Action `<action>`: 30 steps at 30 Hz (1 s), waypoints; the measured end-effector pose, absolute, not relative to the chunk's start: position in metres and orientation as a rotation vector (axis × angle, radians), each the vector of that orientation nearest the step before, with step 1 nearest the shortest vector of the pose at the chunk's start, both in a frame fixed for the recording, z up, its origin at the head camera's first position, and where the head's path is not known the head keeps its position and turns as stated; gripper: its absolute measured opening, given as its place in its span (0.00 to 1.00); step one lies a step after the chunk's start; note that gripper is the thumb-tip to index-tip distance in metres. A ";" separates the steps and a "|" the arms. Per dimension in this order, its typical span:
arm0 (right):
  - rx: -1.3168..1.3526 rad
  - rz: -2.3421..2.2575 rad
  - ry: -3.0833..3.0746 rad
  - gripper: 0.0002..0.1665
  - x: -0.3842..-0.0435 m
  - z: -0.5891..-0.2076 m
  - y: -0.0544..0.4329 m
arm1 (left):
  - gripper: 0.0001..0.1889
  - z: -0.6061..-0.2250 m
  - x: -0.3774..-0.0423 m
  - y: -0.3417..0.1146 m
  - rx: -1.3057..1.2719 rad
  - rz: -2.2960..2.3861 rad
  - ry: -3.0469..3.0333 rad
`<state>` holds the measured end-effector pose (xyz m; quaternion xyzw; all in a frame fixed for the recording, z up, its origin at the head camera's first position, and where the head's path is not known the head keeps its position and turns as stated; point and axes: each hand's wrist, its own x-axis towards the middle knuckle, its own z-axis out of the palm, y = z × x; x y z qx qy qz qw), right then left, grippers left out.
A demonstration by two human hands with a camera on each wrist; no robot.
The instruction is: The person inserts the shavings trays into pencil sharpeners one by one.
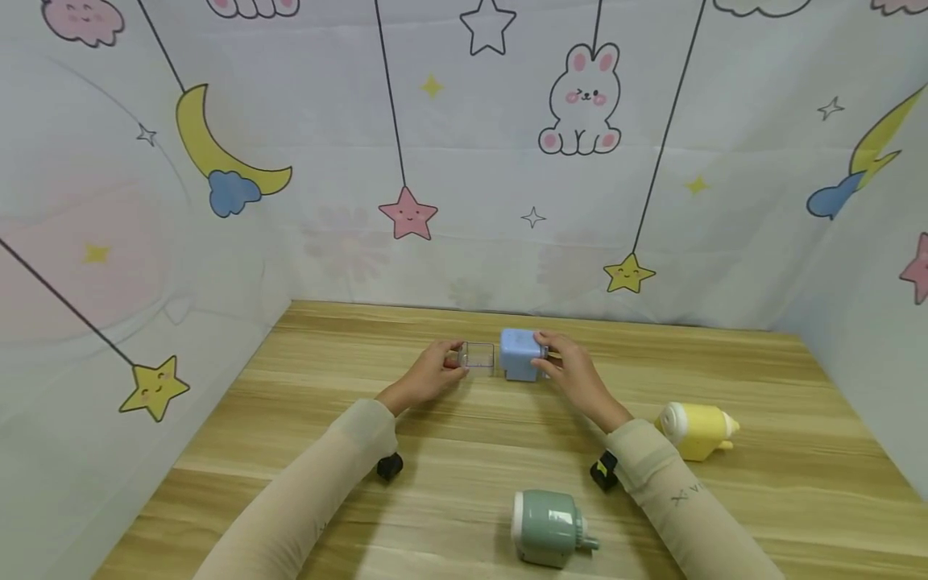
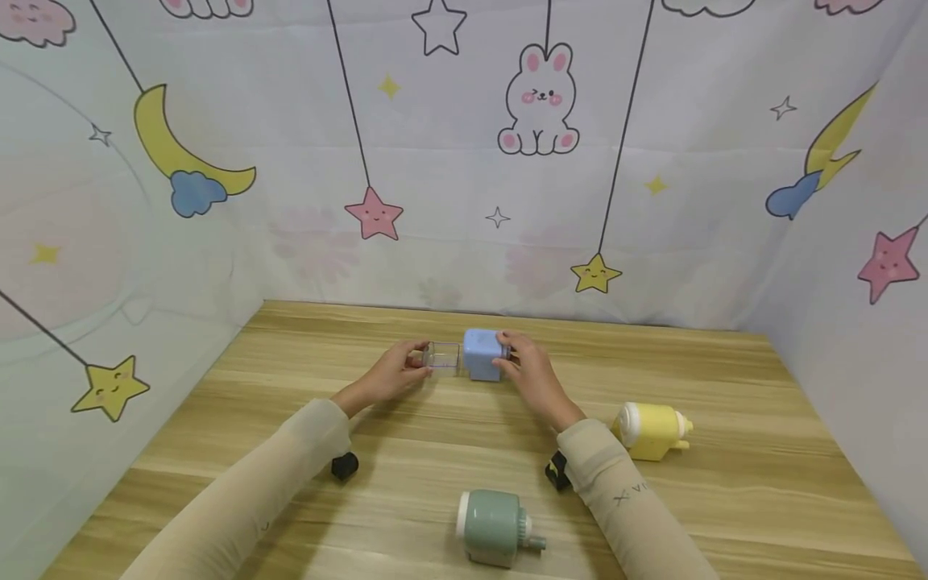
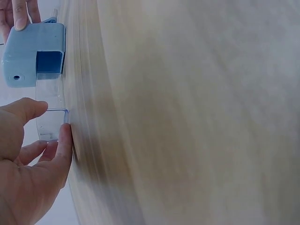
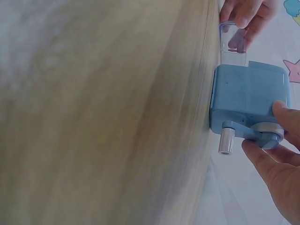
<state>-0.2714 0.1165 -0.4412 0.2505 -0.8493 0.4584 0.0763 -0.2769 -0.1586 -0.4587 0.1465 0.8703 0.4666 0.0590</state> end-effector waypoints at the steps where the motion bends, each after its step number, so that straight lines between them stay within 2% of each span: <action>1: 0.749 1.366 -2.552 0.29 -0.272 -0.441 0.117 | 0.31 -0.459 -0.277 -0.159 0.443 1.417 2.634; 30: 0.741 1.349 -2.560 0.28 -0.272 -0.442 0.117 | 0.30 -0.459 -0.279 -0.150 0.465 1.413 2.642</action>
